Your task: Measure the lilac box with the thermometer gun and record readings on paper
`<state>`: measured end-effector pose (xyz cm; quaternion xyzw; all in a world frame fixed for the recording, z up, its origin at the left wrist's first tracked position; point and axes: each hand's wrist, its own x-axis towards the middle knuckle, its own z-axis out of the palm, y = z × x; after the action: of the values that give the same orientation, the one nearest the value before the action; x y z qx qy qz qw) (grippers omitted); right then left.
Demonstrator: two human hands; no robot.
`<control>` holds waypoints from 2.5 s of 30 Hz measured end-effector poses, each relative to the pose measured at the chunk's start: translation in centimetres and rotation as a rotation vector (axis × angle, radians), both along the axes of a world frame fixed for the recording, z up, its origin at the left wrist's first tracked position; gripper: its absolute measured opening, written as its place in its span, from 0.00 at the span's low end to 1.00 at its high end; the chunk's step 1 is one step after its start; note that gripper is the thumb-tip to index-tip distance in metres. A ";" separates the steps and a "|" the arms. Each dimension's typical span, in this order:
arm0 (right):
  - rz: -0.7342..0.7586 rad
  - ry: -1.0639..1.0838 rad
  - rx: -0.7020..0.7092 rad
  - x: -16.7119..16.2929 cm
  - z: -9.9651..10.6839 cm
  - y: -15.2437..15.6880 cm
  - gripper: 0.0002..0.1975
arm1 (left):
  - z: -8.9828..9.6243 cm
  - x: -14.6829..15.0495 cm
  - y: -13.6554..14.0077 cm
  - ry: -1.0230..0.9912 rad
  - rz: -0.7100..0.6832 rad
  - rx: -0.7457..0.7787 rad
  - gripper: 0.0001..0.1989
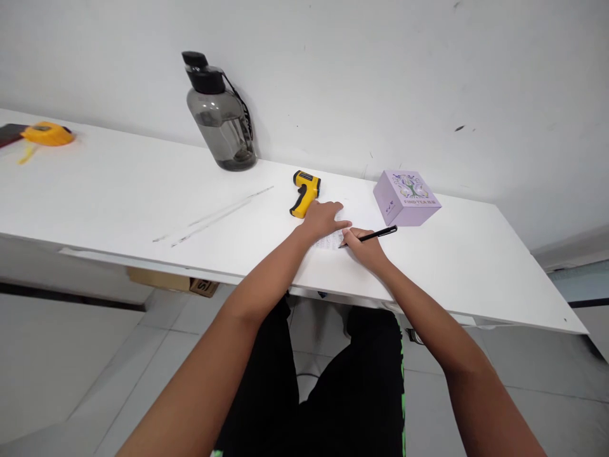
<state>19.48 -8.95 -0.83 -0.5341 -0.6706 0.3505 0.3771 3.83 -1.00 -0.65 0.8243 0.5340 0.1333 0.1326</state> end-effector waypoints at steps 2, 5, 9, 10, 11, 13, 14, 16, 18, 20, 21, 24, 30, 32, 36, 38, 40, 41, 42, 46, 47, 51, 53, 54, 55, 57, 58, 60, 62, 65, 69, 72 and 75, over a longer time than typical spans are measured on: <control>-0.011 0.007 -0.006 0.0 0.0 0.0 0.21 | 0.0 0.0 0.0 0.007 -0.008 0.008 0.29; -0.035 0.016 -0.009 0.0 0.1 -0.1 0.21 | 0.0 0.0 0.0 0.017 -0.005 0.007 0.27; -0.050 0.020 -0.005 -0.1 0.1 0.0 0.21 | 0.1 0.1 0.0 0.034 -0.001 0.001 0.27; -0.058 0.022 -0.005 -0.1 0.0 0.0 0.21 | 0.1 0.1 0.0 0.040 -0.002 0.001 0.27; -0.067 0.024 -0.006 -0.2 0.0 0.0 0.21 | 0.1 0.1 0.0 0.044 -0.001 0.002 0.27; -0.079 0.027 -0.005 -0.2 -0.1 0.1 0.20 | 0.1 0.0 0.0 0.044 -0.001 0.009 0.27; -0.077 0.028 -0.003 -0.2 -0.1 0.1 0.20 | 0.1 0.0 -0.1 0.039 -0.002 0.011 0.27; -0.058 0.030 0.003 -0.1 -0.1 0.1 0.20 | 0.1 0.0 -0.1 0.028 -0.008 0.012 0.27; -0.036 0.022 0.005 -0.1 -0.2 0.2 0.20 | 0.0 -0.1 -0.1 0.017 -0.015 0.013 0.27; -0.028 0.012 -0.001 -0.1 -0.3 0.3 0.20 | -0.1 -0.1 -0.1 0.014 -0.016 0.017 0.27; -0.027 0.012 -0.005 0.0 -0.3 0.3 0.20 | -0.1 -0.1 -0.1 0.012 -0.015 0.019 0.27; -0.039 0.026 -0.010 -0.1 -0.4 0.4 0.20 | 0.0 -0.1 -0.1 0.008 -0.009 0.016 0.26; -0.059 0.011 -0.008 -0.1 0.0 0.1 0.20 | 0.3 0.0 -0.2 0.022 -0.004 0.002 0.27; -0.072 0.039 0.009 -0.1 0.0 0.0 0.22 | 0.3 0.0 -0.2 0.028 -0.004 -0.001 0.26; -0.079 0.061 0.018 0.0 -0.2 0.1 0.23 | 0.3 -0.1 -0.3 0.039 -0.004 0.002 0.26; -0.068 0.045 0.009 0.0 -0.3 0.2 0.22 | 0.4 -0.1 -0.3 0.035 -0.003 -0.003 0.26; -0.070 0.041 0.003 0.0 -0.4 0.2 0.22 | 0.4 0.0 -0.3 0.033 -0.002 -0.010 0.26; -0.073 0.043 -0.001 0.0 -0.4 0.2 0.22 | 0.4 0.0 -0.3 0.031 -0.002 -0.011 0.26; -0.074 0.043 -0.005 0.0 -0.4 0.2 0.22 | 0.4 0.0 -0.3 0.030 -0.001 -0.011 0.26; -0.064 0.038 -0.016 0.0 -0.3 0.2 0.22 | 0.2 -0.1 -0.2 0.026 -0.008 -0.001 0.27; -0.065 0.040 -0.018 -0.1 -0.2 0.2 0.21 | 0.2 -0.1 -0.2 0.027 -0.010 0.003 0.27; -0.089 0.049 -0.019 -0.1 0.0 0.0 0.21 | 0.2 -0.1 -0.3 0.039 -0.012 0.011 0.27; -0.103 0.051 -0.008 -0.1 0.0 -0.1 0.21 | 0.3 0.0 -0.3 0.043 -0.013 0.009 0.27; -0.110 0.051 0.001 -0.2 0.0 -0.1 0.21 | 0.3 0.0 -0.3 0.042 -0.015 0.010 0.27; -0.114 0.050 0.009 -0.2 0.0 -0.1 0.22 | 0.3 0.0 -0.3 0.041 -0.015 0.011 0.27; -0.117 0.042 0.020 -0.2 0.0 -0.2 0.22 | 0.2 0.0 -0.2 0.039 -0.017 0.014 0.27; -0.118 0.036 0.019 -0.2 0.0 -0.2 0.21 | 0.2 0.1 -0.2 0.040 -0.017 0.015 0.28; -0.115 0.025 0.012 -0.2 0.0 -0.1 0.21 | 0.2 0.1 -0.2 0.044 -0.019 0.015 0.28; -0.102 0.022 0.005 -0.2 0.0 -0.1 0.22 | 0.3 0.1 -0.3 0.049 -0.020 0.013 0.28; -0.081 0.037 0.003 -0.3 -0.1 0.0 0.23 | 0.3 0.1 -0.4 0.054 -0.015 0.016 0.28; -0.079 0.084 0.007 -0.2 -0.2 0.0 0.24 | 0.5 0.0 -0.6 0.062 -0.022 0.025 0.26; -0.076 0.199 -0.018 0.2 -0.2 0.3 0.26 | 1.0 -0.2 -0.8 0.000 -0.047 0.052 0.23; -0.183 0.280 0.028 1.0 0.1 1.0 0.28 | 1.7 -0.6 -0.7 -0.140 -0.045 0.143 0.20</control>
<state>20.44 -7.99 -0.77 -0.5338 -0.5648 0.3762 0.5045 3.24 -1.69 1.06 0.8320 0.4940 0.2255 0.1136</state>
